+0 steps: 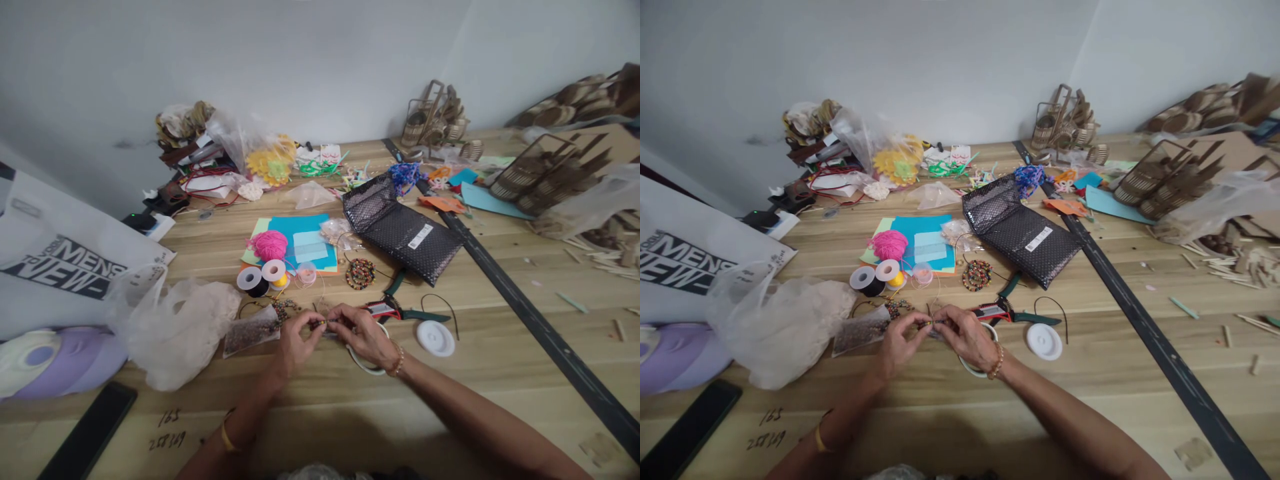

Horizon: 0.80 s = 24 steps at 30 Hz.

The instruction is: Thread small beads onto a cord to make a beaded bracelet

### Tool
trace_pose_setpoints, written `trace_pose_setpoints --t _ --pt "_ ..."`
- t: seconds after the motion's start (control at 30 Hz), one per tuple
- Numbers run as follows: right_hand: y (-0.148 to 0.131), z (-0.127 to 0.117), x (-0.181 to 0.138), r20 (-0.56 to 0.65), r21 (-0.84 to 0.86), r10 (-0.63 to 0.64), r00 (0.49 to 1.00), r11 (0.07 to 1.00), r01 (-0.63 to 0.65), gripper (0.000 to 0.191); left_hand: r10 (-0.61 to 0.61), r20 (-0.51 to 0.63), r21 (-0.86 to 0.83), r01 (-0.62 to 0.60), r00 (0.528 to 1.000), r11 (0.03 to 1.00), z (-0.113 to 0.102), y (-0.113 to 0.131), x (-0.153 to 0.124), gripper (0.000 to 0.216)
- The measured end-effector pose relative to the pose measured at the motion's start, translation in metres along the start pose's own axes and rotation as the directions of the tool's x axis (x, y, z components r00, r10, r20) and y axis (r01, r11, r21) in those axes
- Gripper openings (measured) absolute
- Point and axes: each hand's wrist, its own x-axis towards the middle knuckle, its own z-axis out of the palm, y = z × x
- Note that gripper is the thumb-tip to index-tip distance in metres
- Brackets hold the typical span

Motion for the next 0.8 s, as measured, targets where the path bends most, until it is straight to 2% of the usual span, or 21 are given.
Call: trace_pose_setpoints --t 0.17,0.33,0.43,0.6,0.8 --pt "0.0020 0.0031 -0.0002 0.043 0.154 0.081 0.996 0.984 -0.086 0.028 0.219 -0.021 0.232 -0.208 0.975 0.950 0.0026 -0.0043 -0.0048 0.012" --pt "0.0009 0.0054 0.0029 0.087 0.368 0.156 0.984 0.913 -0.177 0.037 0.292 0.020 0.374 -0.278 0.956 0.885 0.0011 -0.0048 -0.0057 0.017" --pt "-0.0003 0.0040 0.0049 0.118 0.424 0.179 0.977 0.880 -0.213 0.041 0.337 0.016 0.410 -0.313 0.941 0.857 0.0005 -0.0059 -0.0055 0.017" --pt "0.0013 0.0036 0.0043 0.081 0.398 0.173 0.982 0.897 -0.191 0.040 0.350 0.015 0.364 -0.331 0.937 0.870 0.0010 -0.0058 -0.0062 0.015" --pt "0.0038 0.0037 0.0045 0.071 0.397 0.186 0.980 0.896 -0.199 0.040 0.238 -0.026 0.121 -0.234 0.971 0.965 0.0020 -0.0008 -0.0038 0.005"
